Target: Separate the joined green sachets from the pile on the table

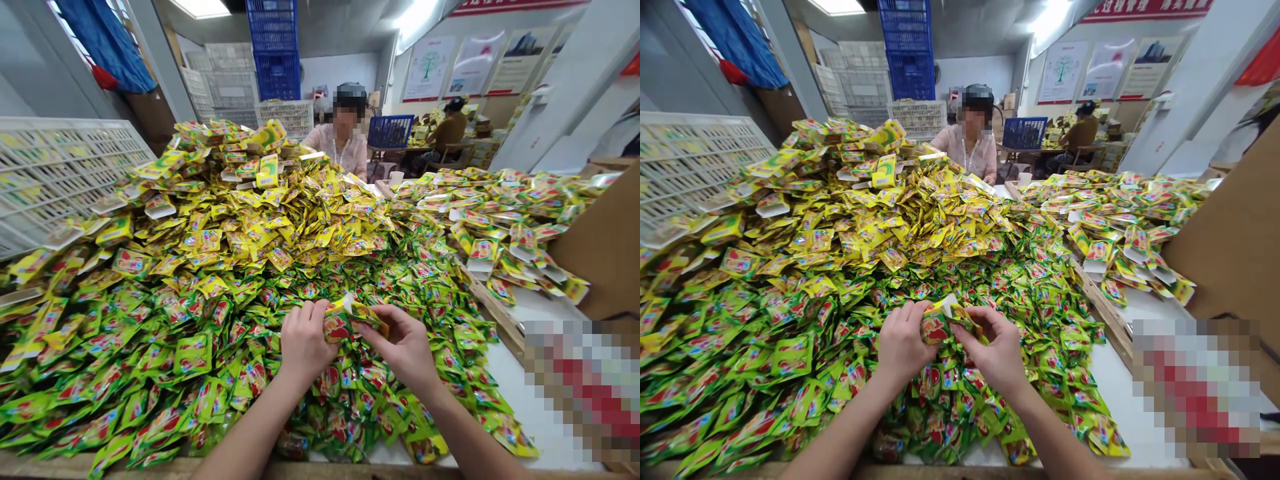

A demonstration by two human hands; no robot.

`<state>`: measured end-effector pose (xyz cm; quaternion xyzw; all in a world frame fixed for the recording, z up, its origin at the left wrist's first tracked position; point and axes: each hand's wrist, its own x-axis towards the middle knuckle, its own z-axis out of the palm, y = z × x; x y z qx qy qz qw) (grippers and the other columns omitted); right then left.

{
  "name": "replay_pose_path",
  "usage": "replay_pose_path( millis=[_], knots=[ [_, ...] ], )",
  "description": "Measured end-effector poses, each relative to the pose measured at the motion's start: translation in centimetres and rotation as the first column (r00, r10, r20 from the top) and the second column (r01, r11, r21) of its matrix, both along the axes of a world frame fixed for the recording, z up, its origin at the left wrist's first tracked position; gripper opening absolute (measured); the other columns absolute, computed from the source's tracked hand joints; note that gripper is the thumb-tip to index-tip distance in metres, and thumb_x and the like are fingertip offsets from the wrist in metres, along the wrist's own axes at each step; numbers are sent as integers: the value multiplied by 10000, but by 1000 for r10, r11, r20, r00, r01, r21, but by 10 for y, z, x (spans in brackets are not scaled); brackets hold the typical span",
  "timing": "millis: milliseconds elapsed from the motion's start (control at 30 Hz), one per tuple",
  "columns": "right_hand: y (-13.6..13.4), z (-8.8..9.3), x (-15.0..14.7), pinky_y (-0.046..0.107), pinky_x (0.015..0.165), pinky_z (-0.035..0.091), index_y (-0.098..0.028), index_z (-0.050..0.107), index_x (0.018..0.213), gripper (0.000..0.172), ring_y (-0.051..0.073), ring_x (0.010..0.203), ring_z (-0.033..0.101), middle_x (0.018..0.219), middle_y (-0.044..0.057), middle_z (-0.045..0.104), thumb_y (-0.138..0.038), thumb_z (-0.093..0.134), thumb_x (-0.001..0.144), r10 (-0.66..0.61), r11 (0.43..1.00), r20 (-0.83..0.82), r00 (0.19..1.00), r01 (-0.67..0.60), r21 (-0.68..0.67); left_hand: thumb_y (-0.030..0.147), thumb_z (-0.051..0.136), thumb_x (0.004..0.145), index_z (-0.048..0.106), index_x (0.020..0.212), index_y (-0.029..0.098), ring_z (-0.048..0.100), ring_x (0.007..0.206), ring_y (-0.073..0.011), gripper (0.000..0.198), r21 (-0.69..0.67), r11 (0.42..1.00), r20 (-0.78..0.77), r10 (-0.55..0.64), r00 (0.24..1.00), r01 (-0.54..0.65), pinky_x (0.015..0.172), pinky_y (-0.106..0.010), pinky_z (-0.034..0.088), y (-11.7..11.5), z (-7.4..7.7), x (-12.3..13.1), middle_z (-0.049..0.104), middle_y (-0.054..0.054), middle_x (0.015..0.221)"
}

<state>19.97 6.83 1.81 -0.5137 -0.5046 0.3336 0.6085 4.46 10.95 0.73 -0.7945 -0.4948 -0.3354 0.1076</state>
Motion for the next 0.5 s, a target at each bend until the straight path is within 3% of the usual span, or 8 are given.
replay_pose_path(
  millis=[100,233,333,500],
  knots=[
    [2,7,3,288,619,526,-180,675,807,288,186,669,646,738,48,711,-389,763,630,60,994,-65,996,-66,-89,272,640,686,597,1010,188,529,718,-223,338,69,997,-36,-35,999,37,642,-326,384,2,-1,-3,616,-44,793],
    [4,15,9,268,585,489,-167,694,793,301,160,622,603,692,33,691,-402,758,615,96,974,-24,995,-99,-204,244,631,669,601,998,204,520,709,-210,332,23,992,47,-123,991,122,635,-311,385,2,-5,-1,620,-31,796],
    [4,19,13,276,608,491,-164,690,791,328,158,628,607,709,26,690,-392,771,570,113,948,-100,989,-138,-286,242,633,666,605,988,198,514,703,-203,327,23,989,78,-149,986,147,632,-304,384,1,-8,2,621,-30,793],
    [6,16,10,262,588,463,-166,690,770,292,145,617,582,716,18,678,-341,765,548,113,950,-97,989,-136,-281,164,636,641,614,1024,199,489,696,-210,385,158,984,-110,-65,992,82,631,-322,347,-4,-1,1,630,-24,782]
  ],
)
